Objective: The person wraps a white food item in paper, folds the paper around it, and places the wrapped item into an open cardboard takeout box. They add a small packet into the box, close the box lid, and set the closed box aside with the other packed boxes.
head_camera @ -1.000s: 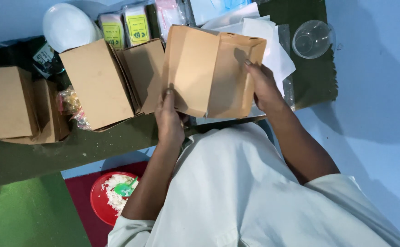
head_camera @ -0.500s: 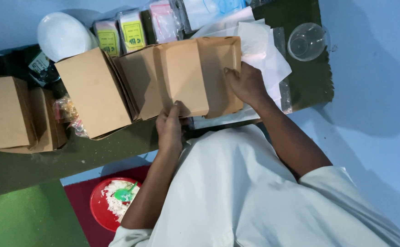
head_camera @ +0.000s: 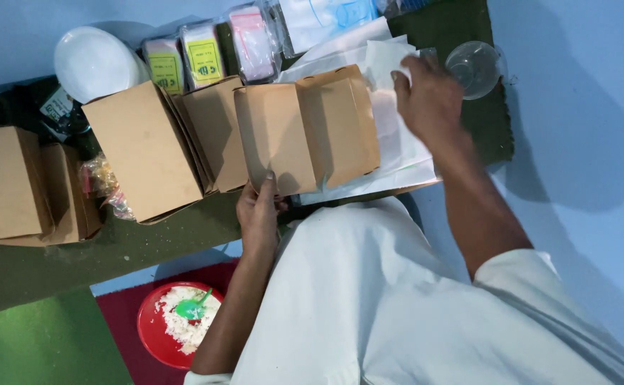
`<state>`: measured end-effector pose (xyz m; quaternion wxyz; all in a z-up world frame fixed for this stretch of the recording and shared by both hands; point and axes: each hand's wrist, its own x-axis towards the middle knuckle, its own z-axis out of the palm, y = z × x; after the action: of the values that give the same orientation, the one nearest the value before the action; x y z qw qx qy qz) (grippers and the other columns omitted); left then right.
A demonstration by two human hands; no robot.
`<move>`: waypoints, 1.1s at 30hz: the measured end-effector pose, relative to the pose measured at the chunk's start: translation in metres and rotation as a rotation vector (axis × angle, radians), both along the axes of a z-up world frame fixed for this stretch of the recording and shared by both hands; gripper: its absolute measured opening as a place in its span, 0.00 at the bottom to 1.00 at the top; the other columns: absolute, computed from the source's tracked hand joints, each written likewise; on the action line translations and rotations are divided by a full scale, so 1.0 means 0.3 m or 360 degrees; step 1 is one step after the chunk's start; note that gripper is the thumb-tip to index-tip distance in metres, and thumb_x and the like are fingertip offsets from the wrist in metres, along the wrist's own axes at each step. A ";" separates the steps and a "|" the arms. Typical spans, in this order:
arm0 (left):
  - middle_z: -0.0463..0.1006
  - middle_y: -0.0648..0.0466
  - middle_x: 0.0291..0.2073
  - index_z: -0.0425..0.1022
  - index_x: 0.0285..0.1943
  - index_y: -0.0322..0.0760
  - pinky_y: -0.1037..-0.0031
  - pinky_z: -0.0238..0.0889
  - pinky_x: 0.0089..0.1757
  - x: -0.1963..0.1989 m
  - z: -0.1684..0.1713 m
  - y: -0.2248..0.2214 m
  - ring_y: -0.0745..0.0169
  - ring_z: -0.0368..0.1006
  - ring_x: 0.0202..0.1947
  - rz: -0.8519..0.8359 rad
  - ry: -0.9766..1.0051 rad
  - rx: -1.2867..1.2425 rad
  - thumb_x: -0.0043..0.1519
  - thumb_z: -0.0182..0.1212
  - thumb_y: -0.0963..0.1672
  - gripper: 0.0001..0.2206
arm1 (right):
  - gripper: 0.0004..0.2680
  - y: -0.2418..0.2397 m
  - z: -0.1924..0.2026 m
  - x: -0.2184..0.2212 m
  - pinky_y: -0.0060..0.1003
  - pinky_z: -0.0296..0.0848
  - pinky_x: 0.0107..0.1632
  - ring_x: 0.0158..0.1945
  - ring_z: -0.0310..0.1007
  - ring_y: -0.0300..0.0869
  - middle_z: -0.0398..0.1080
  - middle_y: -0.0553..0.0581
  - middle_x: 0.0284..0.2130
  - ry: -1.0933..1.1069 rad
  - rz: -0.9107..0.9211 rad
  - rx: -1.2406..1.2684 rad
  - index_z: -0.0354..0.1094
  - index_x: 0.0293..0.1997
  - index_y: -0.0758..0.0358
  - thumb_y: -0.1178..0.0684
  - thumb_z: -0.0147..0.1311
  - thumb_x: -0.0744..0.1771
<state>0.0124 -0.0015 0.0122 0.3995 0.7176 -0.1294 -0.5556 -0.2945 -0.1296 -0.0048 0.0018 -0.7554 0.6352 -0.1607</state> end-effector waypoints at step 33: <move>0.74 0.53 0.30 0.76 0.53 0.34 0.75 0.67 0.30 -0.024 0.025 0.009 0.66 0.69 0.26 -0.0232 -0.0025 -0.0004 0.62 0.59 0.48 0.16 | 0.21 -0.075 -0.046 -0.027 0.53 0.69 0.41 0.47 0.76 0.60 0.76 0.65 0.48 -0.0495 -0.0262 0.0796 0.68 0.55 0.61 0.40 0.69 0.64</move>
<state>0.0053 0.0012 0.0197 0.3580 0.7101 -0.1851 -0.5774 -0.3024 -0.1520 -0.0185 0.2720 -0.6440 0.7061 -0.1127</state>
